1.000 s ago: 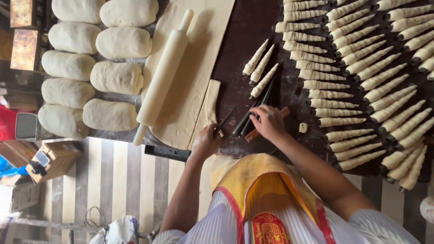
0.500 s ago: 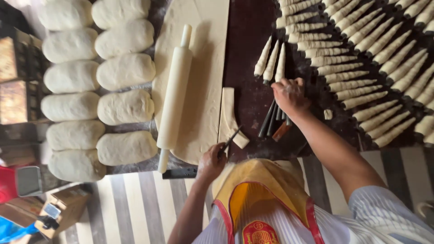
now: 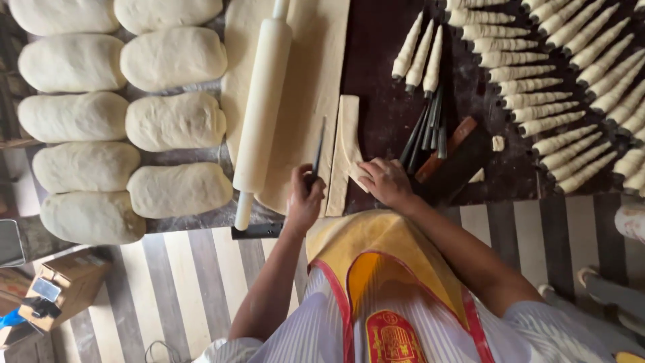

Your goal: Cutting dough into strips and wrapping them around metal cone forms to prepare bakery cones.

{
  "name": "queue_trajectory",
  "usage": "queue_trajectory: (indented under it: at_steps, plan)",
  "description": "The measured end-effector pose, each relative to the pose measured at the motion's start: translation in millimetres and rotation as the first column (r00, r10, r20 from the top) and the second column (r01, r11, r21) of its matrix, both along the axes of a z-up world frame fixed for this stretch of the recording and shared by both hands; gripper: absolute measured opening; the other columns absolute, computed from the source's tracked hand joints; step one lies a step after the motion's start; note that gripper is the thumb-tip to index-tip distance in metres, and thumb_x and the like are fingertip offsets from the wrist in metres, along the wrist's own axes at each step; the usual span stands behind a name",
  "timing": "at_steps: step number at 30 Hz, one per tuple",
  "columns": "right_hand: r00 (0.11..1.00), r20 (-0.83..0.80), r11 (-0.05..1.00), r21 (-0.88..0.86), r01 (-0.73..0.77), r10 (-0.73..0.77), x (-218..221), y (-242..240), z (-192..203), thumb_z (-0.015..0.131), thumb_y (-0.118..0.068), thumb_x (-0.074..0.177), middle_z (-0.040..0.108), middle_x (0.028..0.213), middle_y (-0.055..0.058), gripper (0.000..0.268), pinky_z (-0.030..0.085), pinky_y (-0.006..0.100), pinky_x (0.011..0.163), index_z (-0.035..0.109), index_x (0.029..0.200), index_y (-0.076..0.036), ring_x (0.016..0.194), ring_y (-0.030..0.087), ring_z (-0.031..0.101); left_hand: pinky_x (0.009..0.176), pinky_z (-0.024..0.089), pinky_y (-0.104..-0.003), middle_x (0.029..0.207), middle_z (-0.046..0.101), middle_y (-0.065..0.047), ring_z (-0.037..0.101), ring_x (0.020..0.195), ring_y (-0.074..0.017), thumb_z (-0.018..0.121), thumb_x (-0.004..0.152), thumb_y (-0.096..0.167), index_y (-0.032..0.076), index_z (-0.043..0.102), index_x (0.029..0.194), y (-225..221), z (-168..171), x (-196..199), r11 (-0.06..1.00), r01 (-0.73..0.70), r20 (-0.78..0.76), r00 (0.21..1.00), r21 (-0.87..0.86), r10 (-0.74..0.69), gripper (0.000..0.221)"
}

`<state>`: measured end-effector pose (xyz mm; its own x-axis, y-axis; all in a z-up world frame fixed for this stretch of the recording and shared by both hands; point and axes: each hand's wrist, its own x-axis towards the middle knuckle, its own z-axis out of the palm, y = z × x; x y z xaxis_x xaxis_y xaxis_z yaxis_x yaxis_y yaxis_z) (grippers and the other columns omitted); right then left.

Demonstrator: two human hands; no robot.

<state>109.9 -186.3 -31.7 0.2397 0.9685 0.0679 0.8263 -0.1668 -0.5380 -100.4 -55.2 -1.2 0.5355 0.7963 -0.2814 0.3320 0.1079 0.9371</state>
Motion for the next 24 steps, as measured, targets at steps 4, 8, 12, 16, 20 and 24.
queue_trajectory:
  at_steps: [4, 8, 12, 16, 20, 24]
  plan:
    - [0.994, 0.094, 0.996, 0.082, 0.045, -0.053, -0.1, 16.2, -4.7, 0.075, -0.023, 0.086, 0.068, 0.102, 0.009, 0.019, 0.045, 0.047, 0.094, 0.065, 0.099, -0.012, 0.097, 0.029, 0.067, 0.062, 0.053, -0.031, 0.084, 0.069, -0.008, 0.066, 0.068, -0.0138, 0.062, 0.094, 0.013, 0.005, 0.051, 0.130, 1.4, 16.2, 16.6, 0.996, 0.053, -0.035, 0.998, 0.074, -0.050, 0.038]
    - [0.988, -0.151, 0.935, 0.348, 0.059, -0.006, 4.8, 12.3, -28.7, 0.068, -0.017, 0.096, 0.069, 0.105, 0.004, 0.018, 0.048, 0.045, 0.096, 0.058, 0.108, -0.010, 0.097, 0.025, 0.068, 0.061, 0.053, -0.030, 0.081, 0.068, -0.006, 0.064, 0.066, -0.0135, 0.064, 0.092, 0.015, 0.007, 0.054, 0.131, 0.7, 21.5, 19.6, 0.999, 0.018, -0.006, 1.000, -0.050, -0.018, 0.041]
    - [0.561, -0.815, 0.932, 0.074, 0.354, -0.148, 7.6, 4.1, -56.8, 0.064, -0.016, 0.106, 0.063, 0.101, 0.008, 0.021, 0.054, 0.029, 0.076, 0.051, 0.119, -0.005, 0.088, 0.012, 0.062, 0.056, 0.051, -0.029, 0.079, 0.063, -0.004, 0.060, 0.062, -0.0116, 0.067, 0.094, 0.015, 0.001, 0.060, 0.117, -5.6, -5.2, 18.9, 0.950, 0.025, 0.116, 0.993, -0.312, 0.012, 0.028]
    - [0.394, -0.919, 0.988, 0.028, 0.151, -0.034, -6.3, 11.8, 13.1, 0.060, -0.013, 0.100, 0.071, 0.098, 0.012, 0.062, 0.058, 0.027, 0.072, 0.032, 0.156, -0.010, 0.084, 0.012, 0.067, 0.044, 0.040, -0.028, 0.066, 0.053, -0.001, 0.048, 0.049, -0.0094, 0.072, 0.097, 0.029, 0.001, 0.066, 0.110, -0.5, 34.6, 31.8, 0.908, 0.036, 0.089, 0.996, -0.417, 0.002, 0.031]
    - [0.453, -0.890, 0.996, 0.076, 0.040, 0.050, -16.4, 15.2, 40.0, 0.060, -0.009, 0.100, 0.072, 0.106, 0.011, 0.071, 0.056, 0.025, 0.083, 0.023, 0.161, -0.010, 0.095, 0.011, 0.066, 0.044, 0.039, -0.026, 0.064, 0.059, -0.001, 0.048, 0.048, -0.0081, 0.074, 0.094, 0.033, 0.005, 0.071, 0.103, 13.0, 61.2, 36.9, 0.896, 0.141, 0.017, 0.989, -0.422, -0.147, 0.029]
    - [0.410, -0.911, 0.995, 0.080, 0.063, 0.047, -11.8, 11.7, 21.0, 0.063, -0.010, 0.100, 0.068, 0.109, 0.008, 0.058, 0.057, 0.026, 0.086, 0.040, 0.153, -0.007, 0.099, 0.011, 0.066, 0.056, 0.050, -0.032, 0.070, 0.066, -0.007, 0.061, 0.060, -0.0135, 0.077, 0.089, 0.030, 0.001, 0.074, 0.092, 18.4, 69.7, 42.2, 0.966, 0.259, -0.098, 0.961, -0.014, -0.259, 0.029]
